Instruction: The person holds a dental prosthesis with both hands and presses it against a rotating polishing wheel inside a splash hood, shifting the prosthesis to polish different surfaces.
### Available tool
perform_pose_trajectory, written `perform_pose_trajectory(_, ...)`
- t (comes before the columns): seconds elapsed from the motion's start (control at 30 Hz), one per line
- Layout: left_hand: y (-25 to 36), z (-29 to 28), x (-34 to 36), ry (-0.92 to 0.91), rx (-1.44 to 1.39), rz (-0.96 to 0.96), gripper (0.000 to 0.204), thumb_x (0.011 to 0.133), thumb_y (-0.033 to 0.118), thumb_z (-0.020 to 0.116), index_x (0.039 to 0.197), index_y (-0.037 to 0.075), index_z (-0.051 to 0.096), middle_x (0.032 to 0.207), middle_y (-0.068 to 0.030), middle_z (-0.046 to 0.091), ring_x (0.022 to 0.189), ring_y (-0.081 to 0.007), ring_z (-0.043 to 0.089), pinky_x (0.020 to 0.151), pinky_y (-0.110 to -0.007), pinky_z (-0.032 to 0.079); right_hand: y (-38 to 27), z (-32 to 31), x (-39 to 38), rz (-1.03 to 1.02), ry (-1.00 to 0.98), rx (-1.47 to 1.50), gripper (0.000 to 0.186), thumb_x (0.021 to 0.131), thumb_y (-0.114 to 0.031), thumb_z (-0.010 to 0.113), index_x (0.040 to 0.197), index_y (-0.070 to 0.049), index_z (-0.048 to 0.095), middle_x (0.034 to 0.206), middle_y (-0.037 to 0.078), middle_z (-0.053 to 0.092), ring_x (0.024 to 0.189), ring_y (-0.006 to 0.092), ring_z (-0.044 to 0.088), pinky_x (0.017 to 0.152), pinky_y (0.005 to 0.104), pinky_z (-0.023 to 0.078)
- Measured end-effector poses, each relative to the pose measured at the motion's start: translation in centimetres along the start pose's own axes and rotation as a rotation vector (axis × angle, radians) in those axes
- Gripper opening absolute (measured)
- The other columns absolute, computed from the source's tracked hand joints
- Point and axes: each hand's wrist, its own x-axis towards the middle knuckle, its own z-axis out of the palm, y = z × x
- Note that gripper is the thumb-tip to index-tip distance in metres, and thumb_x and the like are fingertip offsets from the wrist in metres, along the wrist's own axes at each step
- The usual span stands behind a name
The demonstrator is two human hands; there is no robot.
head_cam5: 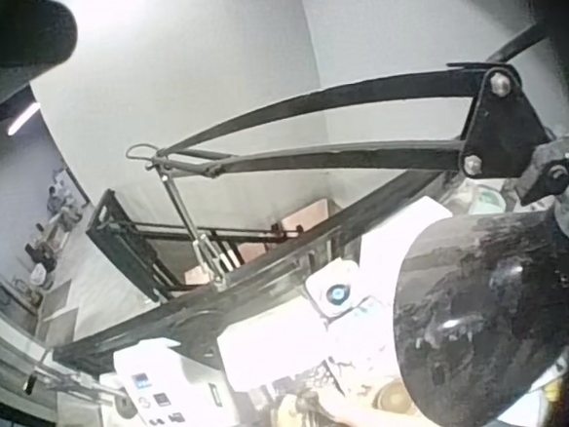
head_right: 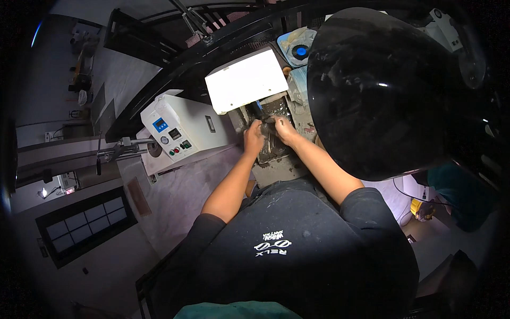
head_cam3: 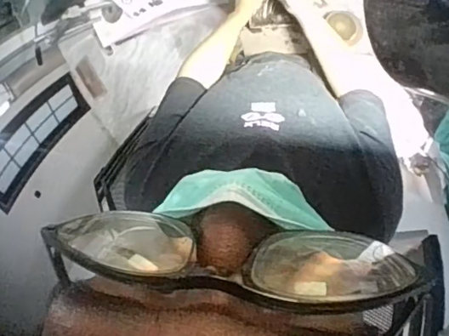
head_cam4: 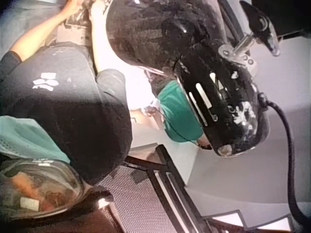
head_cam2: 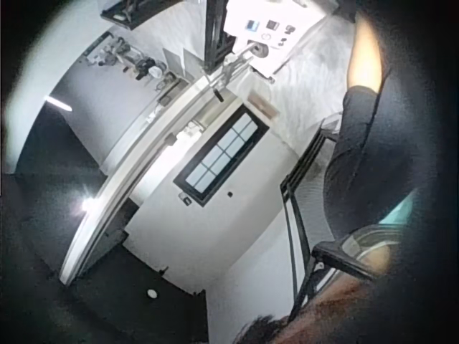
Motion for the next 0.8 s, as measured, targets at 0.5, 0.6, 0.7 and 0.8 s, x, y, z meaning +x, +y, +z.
perform_pose_trajectory(0.5, 0.2, 2.8, 4.9, 0.333, -0.564, -0.416, 0.013, 0.081, -0.01, 0.039, 0.083, 0.001, 0.046, 0.069, -0.0042, 0.048, 0.058, -0.0104, 0.047, 0.048, -0.028, 0.051, 0.4, -1.0, 4.9, -0.217, 0.503, -0.255, 0.015, 0.069, 0.006, 0.055, 0.082, 0.008, 0.063, 0.076, 0.009, 0.063, 0.066, 0.0167, 0.056, 0.062, 0.0271, 0.045)
perform_pose_trajectory(0.6, -0.8, 1.6, 5.3, 0.349, -0.563, -0.533, 0.013, 0.077, -0.011, 0.041, 0.077, 0.001, 0.048, 0.067, -0.0043, 0.048, 0.056, -0.0121, 0.047, 0.045, -0.03, 0.051, -0.9, 1.8, 4.7, -0.123, 0.62, -0.277, 0.013, 0.069, 0.001, 0.06, 0.08, 0.008, 0.062, 0.073, 0.011, 0.062, 0.064, 0.0171, 0.055, 0.059, 0.0294, 0.044)
perform_pose_trajectory(0.7, 0.1, 1.8, 5.9, 0.329, -0.563, -0.585, 0.014, 0.073, -0.011, 0.04, 0.073, 0.0, 0.049, 0.065, -0.0045, 0.048, 0.053, -0.0136, 0.047, 0.041, -0.032, 0.051, -0.5, 0.7, 5.3, -0.033, 0.724, -0.355, 0.014, 0.07, -0.003, 0.063, 0.079, 0.008, 0.061, 0.07, 0.013, 0.061, 0.062, 0.0176, 0.055, 0.054, 0.0317, 0.043)
perform_pose_trajectory(0.8, 0.4, 1.4, 6.0, 0.33, -0.653, -0.635, 0.015, 0.071, -0.011, 0.039, 0.072, 0.0, 0.05, 0.065, -0.0053, 0.048, 0.053, -0.0145, 0.048, 0.039, -0.033, 0.05, -0.1, 0.3, 5.7, 0.033, 0.729, -0.412, 0.014, 0.071, -0.005, 0.063, 0.077, 0.008, 0.061, 0.069, 0.013, 0.06, 0.061, 0.0189, 0.055, 0.051, 0.034, 0.041)
